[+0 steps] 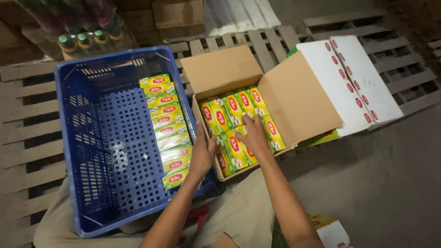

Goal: The person transfers small yellow and green boxes from a large cardboard carton into a blue plastic basket. They arrange the boxes in neat rows within the basket, filling it up progressively.

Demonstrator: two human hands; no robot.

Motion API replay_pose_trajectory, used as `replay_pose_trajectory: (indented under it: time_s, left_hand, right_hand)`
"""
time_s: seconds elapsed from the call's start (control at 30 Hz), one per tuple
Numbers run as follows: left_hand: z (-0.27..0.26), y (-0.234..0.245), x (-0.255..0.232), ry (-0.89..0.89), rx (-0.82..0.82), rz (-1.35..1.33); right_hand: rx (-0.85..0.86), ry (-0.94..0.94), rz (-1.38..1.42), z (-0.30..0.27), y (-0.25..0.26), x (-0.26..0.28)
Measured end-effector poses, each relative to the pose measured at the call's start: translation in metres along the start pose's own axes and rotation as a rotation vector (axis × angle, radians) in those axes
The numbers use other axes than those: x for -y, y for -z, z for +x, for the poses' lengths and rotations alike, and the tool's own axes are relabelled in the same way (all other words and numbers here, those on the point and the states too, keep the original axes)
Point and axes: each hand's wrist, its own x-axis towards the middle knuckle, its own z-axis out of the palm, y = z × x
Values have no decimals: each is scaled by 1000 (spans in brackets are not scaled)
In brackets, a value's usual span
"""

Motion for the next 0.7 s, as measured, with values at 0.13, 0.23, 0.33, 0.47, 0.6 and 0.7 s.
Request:
replay_pose_trajectory:
  time_s: [0.13, 0.23, 0.33, 0.47, 0.6, 0.7]
  left_hand:
    - [-2, 3, -5, 4, -6, -10]
    - [-4, 1, -4, -9, -20, 2]
    - [4, -3, 5, -35, -62, -5]
    - [7, -11, 19, -43, -90, 5]
    - [16, -15, 31, -70, -76, -27]
    - [16, -12, 28, -78, -76, -26]
  right_hand:
    - [-46, -10, 82, 1, -7, 1]
    - [-28, -20, 27, 7, -17, -9]
    - [-54, 37, -57, 27, -33, -30]
    - [-64, 114, -239, 45, -26, -31]
    - [-51, 45, -375, 71, 8, -14]
    - [-184, 29, -242, 65, 43, 23]
